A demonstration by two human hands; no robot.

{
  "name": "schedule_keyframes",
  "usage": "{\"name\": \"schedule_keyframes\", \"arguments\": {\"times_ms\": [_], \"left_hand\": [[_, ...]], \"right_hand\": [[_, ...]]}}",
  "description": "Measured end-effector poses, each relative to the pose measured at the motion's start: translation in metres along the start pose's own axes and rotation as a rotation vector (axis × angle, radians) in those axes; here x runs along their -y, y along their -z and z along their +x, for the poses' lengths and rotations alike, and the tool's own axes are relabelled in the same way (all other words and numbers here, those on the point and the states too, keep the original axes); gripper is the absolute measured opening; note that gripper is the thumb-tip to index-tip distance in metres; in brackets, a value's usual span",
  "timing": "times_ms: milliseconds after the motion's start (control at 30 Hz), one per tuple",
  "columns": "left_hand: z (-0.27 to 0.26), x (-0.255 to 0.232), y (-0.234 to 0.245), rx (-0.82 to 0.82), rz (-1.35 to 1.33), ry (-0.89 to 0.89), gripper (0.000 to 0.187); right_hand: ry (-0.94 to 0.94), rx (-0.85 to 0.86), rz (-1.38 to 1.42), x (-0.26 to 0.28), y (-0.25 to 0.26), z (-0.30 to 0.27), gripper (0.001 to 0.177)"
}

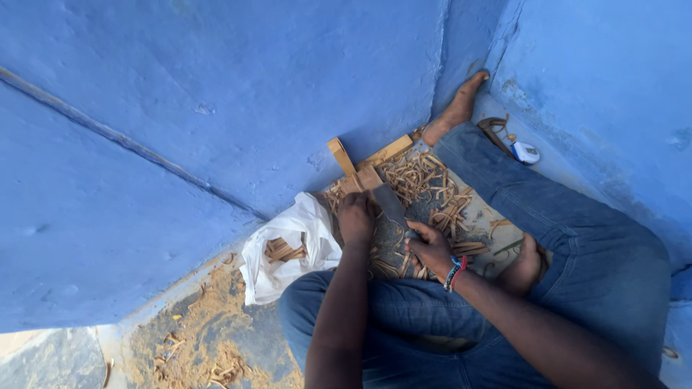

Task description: The person scrapes and carves small pieces of wood using a handheld scraper while sitting on the floor, handling the wood pieces individually and placing some into a white bag.

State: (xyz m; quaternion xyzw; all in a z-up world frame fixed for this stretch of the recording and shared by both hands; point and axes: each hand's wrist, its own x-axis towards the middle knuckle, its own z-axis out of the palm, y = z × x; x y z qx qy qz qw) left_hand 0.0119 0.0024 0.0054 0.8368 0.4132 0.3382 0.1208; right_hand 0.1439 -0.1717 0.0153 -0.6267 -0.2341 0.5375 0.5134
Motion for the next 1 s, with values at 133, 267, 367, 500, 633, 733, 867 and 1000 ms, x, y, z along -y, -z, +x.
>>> {"name": "schedule_keyframes", "arguments": {"times_ms": [133,267,367,500,633,733,867,1000], "left_hand": [[0.002,-0.001,0.002,-0.018,0.008,0.004,0.028],[0.004,-0.008,-0.001,-0.013,0.023,0.001,0.027],[0.004,-0.006,0.0,-0.022,0.028,0.002,0.024],[0.002,-0.007,0.002,0.004,0.028,0.019,0.027],[0.005,-0.016,0.012,0.06,-0.011,0.064,0.039],[0.006,-0.025,0.028,-0.011,-0.01,0.001,0.057],[0.0,-0.049,0.036,-0.026,-0.293,-0.205,0.026],[-0.012,-0.069,0.025,0.344,-0.557,-0.293,0.019]], "right_hand": [[0.001,-0.027,0.011,0.007,-0.006,-0.005,0.059],[-0.041,-0.027,-0.006,0.007,-0.003,-0.008,0.059],[-0.033,-0.008,0.009,0.002,-0.004,-0.005,0.058],[-0.029,-0.017,-0.005,-0.007,-0.004,-0.001,0.057],[0.053,-0.011,0.088,-0.009,-0.008,-0.002,0.058],[0.007,0.0,0.071,-0.004,-0.008,-0.004,0.062],[-0.003,-0.045,0.083,-0.005,-0.012,-0.015,0.071],[0.033,-0.046,-0.021,-0.014,-0.026,-0.025,0.037]]}}
